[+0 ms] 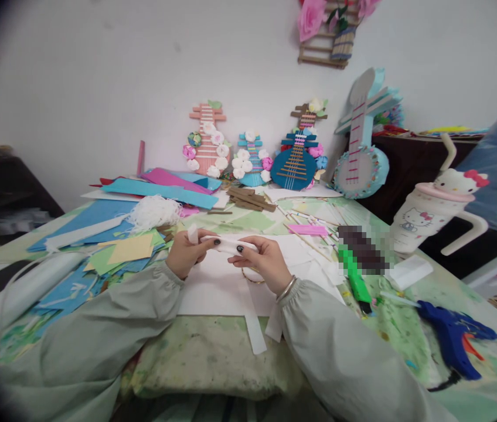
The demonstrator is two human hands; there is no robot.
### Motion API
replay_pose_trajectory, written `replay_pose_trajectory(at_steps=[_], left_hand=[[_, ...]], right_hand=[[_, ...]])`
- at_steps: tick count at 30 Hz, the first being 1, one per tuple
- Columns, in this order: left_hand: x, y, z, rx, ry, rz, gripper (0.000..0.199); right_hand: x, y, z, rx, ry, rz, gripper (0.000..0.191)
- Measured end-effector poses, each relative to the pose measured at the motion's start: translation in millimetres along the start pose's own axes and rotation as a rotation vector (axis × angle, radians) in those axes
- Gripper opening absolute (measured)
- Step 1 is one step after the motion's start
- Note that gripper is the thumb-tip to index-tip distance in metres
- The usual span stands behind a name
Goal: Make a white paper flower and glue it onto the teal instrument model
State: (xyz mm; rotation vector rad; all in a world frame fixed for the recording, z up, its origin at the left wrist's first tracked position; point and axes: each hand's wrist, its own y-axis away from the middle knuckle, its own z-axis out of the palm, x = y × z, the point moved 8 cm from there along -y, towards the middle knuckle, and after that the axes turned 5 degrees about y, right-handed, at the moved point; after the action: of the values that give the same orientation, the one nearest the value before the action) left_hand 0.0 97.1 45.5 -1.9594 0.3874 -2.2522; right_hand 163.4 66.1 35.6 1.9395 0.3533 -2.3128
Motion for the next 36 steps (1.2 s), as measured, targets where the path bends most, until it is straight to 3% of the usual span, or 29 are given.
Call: replay_pose_trajectory(at_steps=[9,17,23,26,30,36], left_hand=[[-3.1,-0.2,3.6,-0.054,0.011,-0.042,0.032],[-13.6,-1.2,7.7,-0.203,0.294,-0.252,0.040],[-6.1,1.6,12.0,-0.281,0.436,-0.272,0.031],[-3.3,1.5,13.0,-0.230,0.416,-0.235,0.029],[-0.9,0.8,10.8,-0.106,0.327,-0.165,0.032],[0.2,2.3,10.8,-0.072,0.325,-0.128,0.031]], right_hand=[[1.5,-1.5,-4.6,0.052,0.009,0.026,0.038],[-5.8,0.0,-3.1,-0.011,-0.066,0.023,0.030],[-12.8,3.0,1.5,-0.079,-0.148,-0.033,0.019],[-11.9,2.7,-0.8,-0.031,-0.067,-0.044,0.020],[-7.6,-0.6,-3.9,0.032,0.087,-0.044,0.037],[10.9,-4.3,-0.9,-0.025,0.236,0.070,0.036]])
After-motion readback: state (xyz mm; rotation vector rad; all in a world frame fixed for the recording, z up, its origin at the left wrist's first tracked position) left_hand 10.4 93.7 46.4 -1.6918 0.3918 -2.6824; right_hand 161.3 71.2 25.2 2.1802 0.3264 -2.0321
